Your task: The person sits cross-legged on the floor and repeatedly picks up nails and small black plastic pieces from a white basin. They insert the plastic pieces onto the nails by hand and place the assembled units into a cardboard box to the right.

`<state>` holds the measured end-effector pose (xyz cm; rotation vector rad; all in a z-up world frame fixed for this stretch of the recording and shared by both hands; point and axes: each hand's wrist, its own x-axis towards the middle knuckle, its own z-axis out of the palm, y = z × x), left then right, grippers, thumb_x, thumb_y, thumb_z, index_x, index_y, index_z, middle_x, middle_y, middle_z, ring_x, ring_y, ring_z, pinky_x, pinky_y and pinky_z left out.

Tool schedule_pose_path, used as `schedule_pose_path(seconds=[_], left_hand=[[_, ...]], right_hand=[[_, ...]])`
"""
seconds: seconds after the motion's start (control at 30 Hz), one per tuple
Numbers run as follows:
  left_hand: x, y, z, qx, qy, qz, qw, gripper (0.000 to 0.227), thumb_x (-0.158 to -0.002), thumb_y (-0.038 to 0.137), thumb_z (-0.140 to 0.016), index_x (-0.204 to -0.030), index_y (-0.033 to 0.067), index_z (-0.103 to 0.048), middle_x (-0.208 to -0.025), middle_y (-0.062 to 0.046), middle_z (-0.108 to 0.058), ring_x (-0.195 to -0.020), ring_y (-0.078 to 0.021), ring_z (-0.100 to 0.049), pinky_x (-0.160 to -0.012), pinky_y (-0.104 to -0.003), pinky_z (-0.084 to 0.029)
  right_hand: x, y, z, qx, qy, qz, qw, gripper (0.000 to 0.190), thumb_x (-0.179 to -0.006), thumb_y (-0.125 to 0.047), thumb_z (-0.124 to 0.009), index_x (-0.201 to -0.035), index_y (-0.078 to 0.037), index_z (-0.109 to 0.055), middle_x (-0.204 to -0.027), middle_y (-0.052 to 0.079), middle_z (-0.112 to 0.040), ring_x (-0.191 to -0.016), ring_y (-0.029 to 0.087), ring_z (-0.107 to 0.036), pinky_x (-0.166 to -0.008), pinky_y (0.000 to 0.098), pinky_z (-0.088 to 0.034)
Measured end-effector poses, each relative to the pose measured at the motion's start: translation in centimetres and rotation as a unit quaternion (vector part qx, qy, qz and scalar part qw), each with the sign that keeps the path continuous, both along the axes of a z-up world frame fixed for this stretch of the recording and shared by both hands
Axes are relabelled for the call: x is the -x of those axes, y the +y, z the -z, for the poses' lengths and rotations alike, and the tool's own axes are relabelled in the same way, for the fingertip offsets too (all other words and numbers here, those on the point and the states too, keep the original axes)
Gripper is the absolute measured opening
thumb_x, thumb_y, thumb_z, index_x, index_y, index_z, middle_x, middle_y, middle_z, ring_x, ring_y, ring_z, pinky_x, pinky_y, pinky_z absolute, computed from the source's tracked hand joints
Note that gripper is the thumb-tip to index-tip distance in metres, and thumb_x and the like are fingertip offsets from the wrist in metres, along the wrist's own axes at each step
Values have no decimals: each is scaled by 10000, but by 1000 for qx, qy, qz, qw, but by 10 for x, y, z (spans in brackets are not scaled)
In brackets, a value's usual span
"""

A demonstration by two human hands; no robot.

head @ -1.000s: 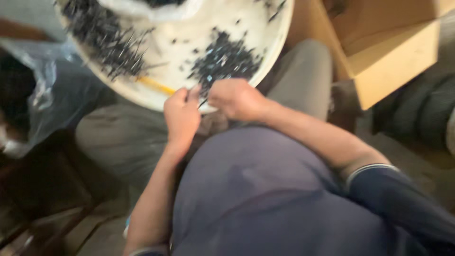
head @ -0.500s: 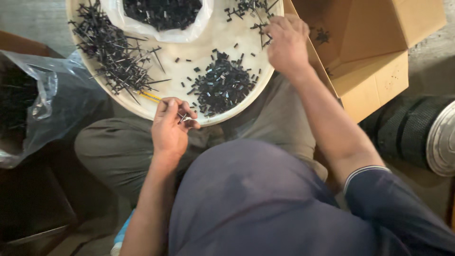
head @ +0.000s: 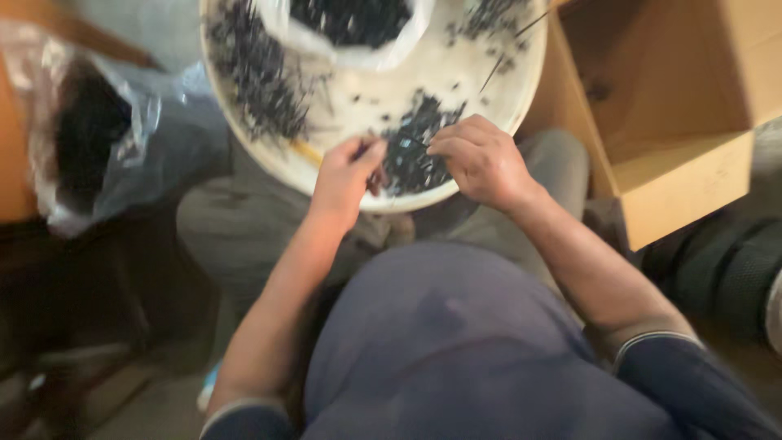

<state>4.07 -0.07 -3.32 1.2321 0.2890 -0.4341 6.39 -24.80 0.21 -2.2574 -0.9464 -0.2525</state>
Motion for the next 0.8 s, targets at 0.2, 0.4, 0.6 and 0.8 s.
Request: schedule_pose_path(seconds=[0.2, 0.4, 0.6, 0.8], left_hand=[[18, -8, 9, -116, -136, 22, 984, 199, -1040, 198, -717, -1046, 0, -742, -794, 31, -604, -727, -41, -479, -629, -242, -408], [31, -8, 1, -127, -212, -30, 968, 186, -1021, 170, -715, -1072, -8, -723, -906, 30, -693, -839, -37, -584, -763, -213, -496], [37, -11, -9, -166, -274, -21, 947, 158, -1032, 134, -712, -1080, -16, -717, -901, -30, -674, -807, -98, -591, -741, -248, -480], [34, -12, -27, -258, -314, 6, 914, 126, -1008, 118, -723, -1047, -2, -720, -830, -73, -621, -716, -178, -561, -664, -287, -440]], right_hand=[[21, 26, -3, -20, -23, -62, 998, 311, -786, 79, -777, -1062, -47, -711, -1109, 88, -707, -968, 316, -672, -823, 406, -570], [35, 26, 22, -288, 329, -17, 899, 291, -983, 64, -689, -1235, -40, -589, -1277, 94, -647, -1165, 200, -646, -977, 323, -561], [35, 18, 44, -424, 467, -11, 776, 301, -1029, -6, -691, -1298, -16, -556, -1271, 66, -618, -1109, 107, -608, -978, 266, -528], [28, 20, 40, -246, 390, 52, 886, 103, -1059, -64, -696, -1104, 11, -642, -997, 38, -665, -863, 74, -643, -756, 234, -543]])
